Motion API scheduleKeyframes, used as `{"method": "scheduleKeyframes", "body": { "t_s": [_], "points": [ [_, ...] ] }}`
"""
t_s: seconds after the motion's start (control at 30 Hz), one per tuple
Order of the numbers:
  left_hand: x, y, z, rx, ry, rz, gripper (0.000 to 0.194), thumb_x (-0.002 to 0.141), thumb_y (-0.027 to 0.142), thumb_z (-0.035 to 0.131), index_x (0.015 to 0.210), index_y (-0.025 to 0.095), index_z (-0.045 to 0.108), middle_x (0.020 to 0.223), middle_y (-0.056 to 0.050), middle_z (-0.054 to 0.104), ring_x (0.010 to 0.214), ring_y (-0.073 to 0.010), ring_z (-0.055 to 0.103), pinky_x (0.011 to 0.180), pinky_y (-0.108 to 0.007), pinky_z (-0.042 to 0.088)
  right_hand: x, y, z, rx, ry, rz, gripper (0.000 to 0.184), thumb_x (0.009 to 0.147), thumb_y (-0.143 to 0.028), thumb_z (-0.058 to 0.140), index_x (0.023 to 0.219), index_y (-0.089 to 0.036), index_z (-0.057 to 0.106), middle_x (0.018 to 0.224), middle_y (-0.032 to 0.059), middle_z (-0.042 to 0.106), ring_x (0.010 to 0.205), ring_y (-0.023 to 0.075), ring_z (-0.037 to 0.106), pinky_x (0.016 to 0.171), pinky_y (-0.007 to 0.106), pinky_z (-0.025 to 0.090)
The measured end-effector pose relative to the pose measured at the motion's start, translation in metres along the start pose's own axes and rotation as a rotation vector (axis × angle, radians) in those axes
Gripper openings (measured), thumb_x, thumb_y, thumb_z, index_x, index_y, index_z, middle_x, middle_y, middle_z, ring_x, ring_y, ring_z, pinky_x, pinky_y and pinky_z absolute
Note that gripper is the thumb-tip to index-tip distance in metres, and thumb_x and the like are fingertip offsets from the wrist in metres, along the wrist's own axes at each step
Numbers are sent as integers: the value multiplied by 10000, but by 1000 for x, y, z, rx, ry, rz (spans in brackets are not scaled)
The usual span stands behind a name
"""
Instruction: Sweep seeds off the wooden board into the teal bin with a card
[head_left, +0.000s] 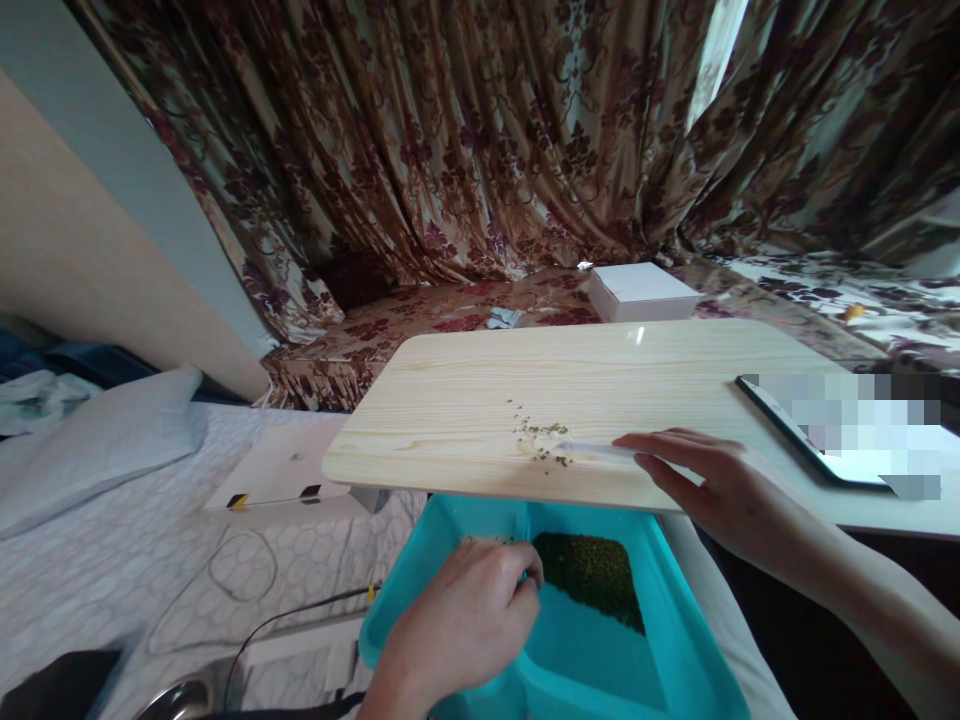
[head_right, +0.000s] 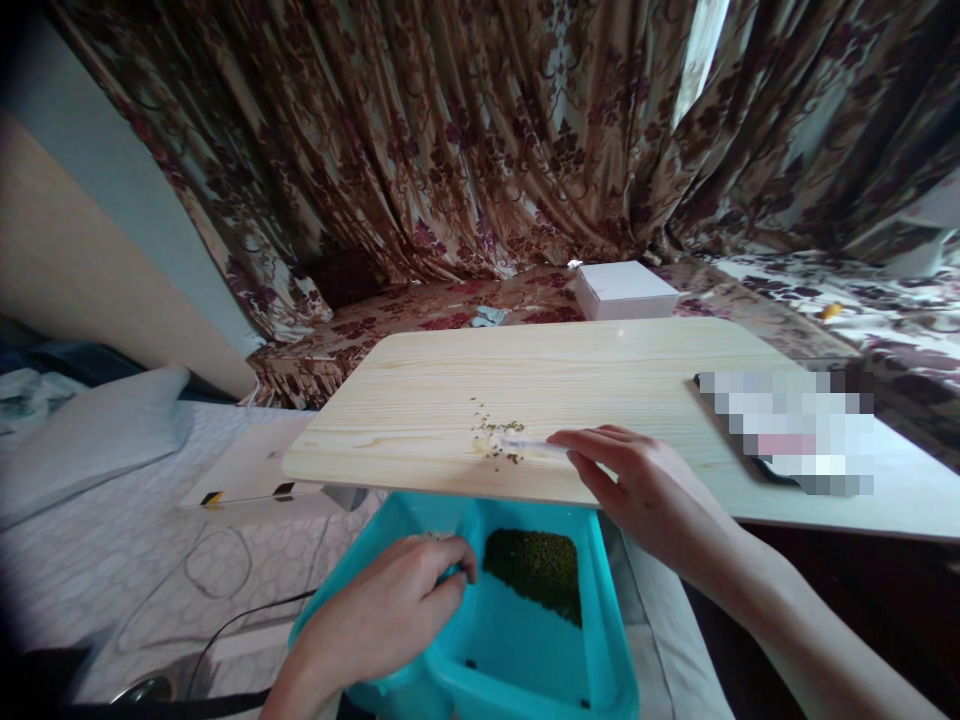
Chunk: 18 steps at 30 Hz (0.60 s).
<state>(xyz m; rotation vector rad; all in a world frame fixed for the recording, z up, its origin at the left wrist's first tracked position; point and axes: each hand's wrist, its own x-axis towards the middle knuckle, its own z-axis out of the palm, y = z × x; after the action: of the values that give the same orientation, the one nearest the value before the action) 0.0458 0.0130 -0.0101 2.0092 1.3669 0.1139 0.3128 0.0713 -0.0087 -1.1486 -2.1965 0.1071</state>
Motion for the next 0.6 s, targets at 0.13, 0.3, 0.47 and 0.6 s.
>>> {"method": "scheduleKeyframes", "body": {
  "t_s": [0.13, 0.3, 0.47, 0.6],
  "points": [
    [0, -1, 0, -3, -4, -9, 284, 882, 213, 394, 953, 220, 670, 1016, -34, 707, 1008, -228, 604, 914, -336, 398, -5, 0, -1, 19, -19, -12, 275, 953, -262, 486, 1097, -247, 720, 970, 46, 770, 825, 195, 724, 699, 327, 574],
    [-1, -3, 0, 3, 3, -9, 292, 882, 212, 388, 967, 213, 668, 1021, -39, 705, 1009, -233, 605, 911, -346, 399, -10, -5, -6, 14, -30, -39, 262, 953, -250, 496, 1107, -266, 707, 989, 31, 767, 858, 188, 720, 720, 320, 575],
    [-1, -5, 0, -3, 0, -1, 292, 882, 220, 394, 976, 217, 671, 1026, -35, 707, 1017, -233, 606, 913, -344, 399, -8, -5, -7, -10, -4, -25, 280, 946, -253, 487, 1104, -260, 718, 979, 42, 771, 839, 204, 726, 704, 338, 584],
    [-1, -6, -1, -10, 9, 4, 298, 874, 213, 392, 965, 213, 675, 1015, -35, 711, 1005, -229, 613, 907, -334, 406, -10, -6, -6, -8, -46, -41, 278, 955, -246, 479, 1111, -256, 709, 982, 41, 769, 837, 199, 727, 698, 331, 588]
  ]
}}
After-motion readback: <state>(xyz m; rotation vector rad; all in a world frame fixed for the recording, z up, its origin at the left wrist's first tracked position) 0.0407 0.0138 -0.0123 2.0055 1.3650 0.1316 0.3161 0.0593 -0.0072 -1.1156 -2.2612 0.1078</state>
